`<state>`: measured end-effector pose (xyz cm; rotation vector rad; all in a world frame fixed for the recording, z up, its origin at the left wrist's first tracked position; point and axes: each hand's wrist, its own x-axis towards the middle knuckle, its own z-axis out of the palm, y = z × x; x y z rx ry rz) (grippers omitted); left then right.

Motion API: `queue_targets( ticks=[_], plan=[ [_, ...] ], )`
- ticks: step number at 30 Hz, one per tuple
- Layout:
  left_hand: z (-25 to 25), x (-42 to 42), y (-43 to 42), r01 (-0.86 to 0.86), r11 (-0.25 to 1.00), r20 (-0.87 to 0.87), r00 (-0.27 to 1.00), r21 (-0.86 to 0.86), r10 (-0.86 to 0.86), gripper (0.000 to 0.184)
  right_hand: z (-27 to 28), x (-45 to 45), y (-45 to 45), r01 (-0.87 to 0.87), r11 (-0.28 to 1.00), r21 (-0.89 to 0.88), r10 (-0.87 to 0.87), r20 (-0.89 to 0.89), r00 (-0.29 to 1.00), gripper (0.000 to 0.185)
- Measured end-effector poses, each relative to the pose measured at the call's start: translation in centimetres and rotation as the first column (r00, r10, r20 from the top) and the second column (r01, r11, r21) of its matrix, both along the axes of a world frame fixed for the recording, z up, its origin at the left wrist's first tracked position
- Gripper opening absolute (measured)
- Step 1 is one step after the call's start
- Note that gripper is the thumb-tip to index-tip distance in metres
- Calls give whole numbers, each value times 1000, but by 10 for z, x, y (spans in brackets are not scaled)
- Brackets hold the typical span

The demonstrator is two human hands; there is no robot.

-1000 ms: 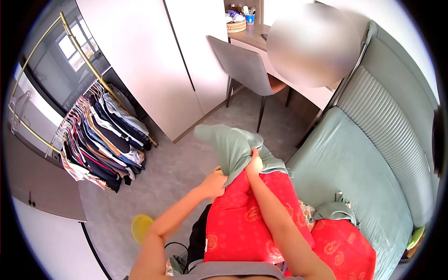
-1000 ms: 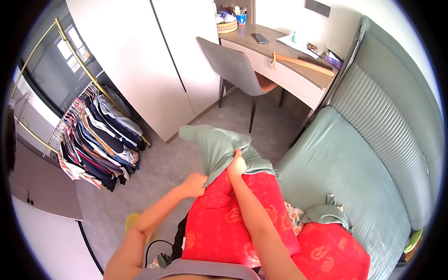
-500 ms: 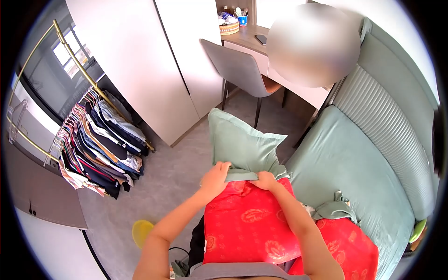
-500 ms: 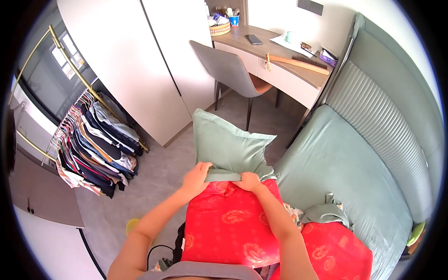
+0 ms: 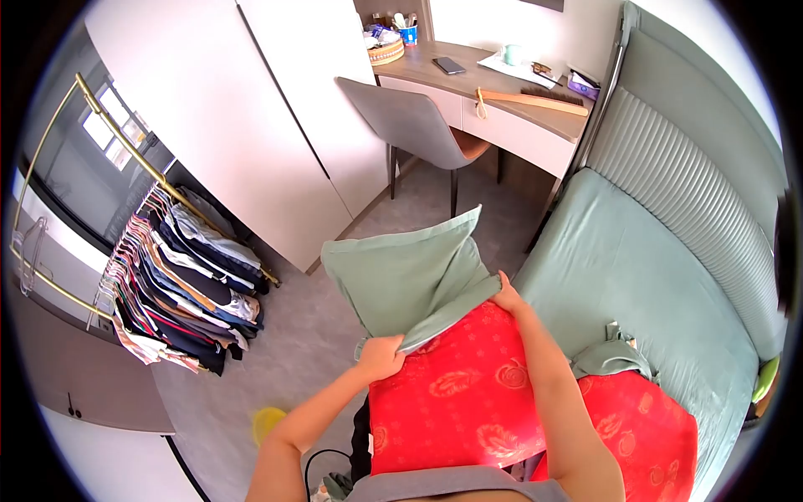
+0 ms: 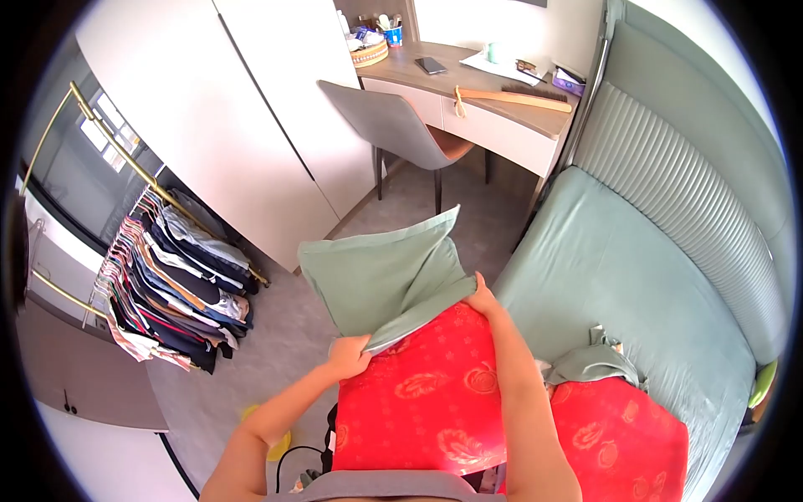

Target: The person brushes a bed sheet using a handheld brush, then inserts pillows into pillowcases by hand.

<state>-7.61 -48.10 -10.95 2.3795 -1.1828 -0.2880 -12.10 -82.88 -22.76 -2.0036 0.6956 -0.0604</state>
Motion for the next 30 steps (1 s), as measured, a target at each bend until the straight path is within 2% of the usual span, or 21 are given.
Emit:
queue_targets(
  ticks=[1, 2, 3, 4, 6, 8, 11, 12, 13, 15, 16, 17, 18, 19, 21, 22, 23, 25, 26, 29, 30],
  plan=[
    [5, 1, -3, -55, 998, 43, 998, 44, 53, 26, 4, 2, -3, -30, 967, 254, 22, 32, 999, 61],
    [11, 3, -8, -111, 990, 88, 991, 86, 104, 30, 8, 5, -6, -64, 869, 490, 35, 68, 997, 61],
    [17, 6, -14, -171, 977, 133, 979, 124, 154, 35, 16, 4, -2, -103, 714, 692, 39, 107, 993, 62],
    [17, 11, -22, -152, 985, 189, 973, 85, 134, 39, 26, 0, 8, 1, 630, 777, -68, 53, 996, 57],
    [13, 22, -45, -108, 994, 302, 948, 5, 102, 49, 46, -5, 23, -64, 564, 823, -68, 124, 990, 56],
    [14, 28, -82, -82, 994, 324, 941, -69, 100, 52, 79, -11, 33, -135, 476, 869, -42, 176, 983, 56],
    [15, 47, -130, -97, 962, 295, 940, -257, 174, 51, 107, -14, 47, -248, 604, 757, -28, 331, 943, 55],
    [16, 53, -144, -114, 937, 268, 941, -331, 209, 50, 123, -16, 56, -222, 669, 710, -35, 329, 944, 58],
    [25, 55, -155, -96, 905, 251, 944, -414, 215, 43, 136, -17, 66, -246, 791, 560, 11, 389, 921, 58],
    [39, 51, -174, -67, 818, 210, 951, -571, 224, 29, 135, -18, 86, -267, 907, 325, 100, 449, 888, 58],
    [38, 39, -185, -50, 794, 176, 965, -606, 195, 20, 113, -17, 86, -278, 941, 192, 169, 445, 880, 52],
    [55, 21, -184, 8, 882, 191, 977, -472, 93, 18, 92, -14, 85, -288, 956, 56, 237, 429, 872, 46],
    [50, 14, -182, 22, 851, 179, 980, -525, 85, 17, 91, -17, 87, -256, 945, 203, 154, 414, 897, 40],
    [46, 7, -177, 38, 816, 171, 983, -577, 74, 16, 84, -19, 86, -262, 954, 147, 164, 477, 863, 39],
    [42, -2, -160, 122, 800, 129, 990, -587, -56, 15, 72, -17, 79, -260, 965, 32, 190, 596, 780, 39],
    [43, -7, -153, 126, 758, 103, 992, -640, -77, 14, 70, -11, 73, -155, 975, -161, 222, 632, 743, 48],
    [39, -7, -148, 114, 750, 112, 992, -651, -54, 14, 66, -9, 73, -138, 988, 72, 57, 660, 749, 52],
    [28, -4, -141, 90, 729, 132, 991, -679, 1, 12, 69, -4, 76, -108, 854, 509, -263, 602, 754, 60],
    [21, -2, -135, 73, 777, 114, 994, -625, -3, 16, 66, 2, 77, -26, 843, 537, -343, 574, 744, 66],
    [12, -14, -130, 9, 867, 241, 962, -499, 129, 28, 75, 9, 63, -134, 497, 858, -386, 356, 851, 62],
    [14, -26, -127, -75, 903, 240, 952, -422, 192, 52, 74, 15, 62, -113, 482, 869, -391, 328, 860, 50]
  ],
)
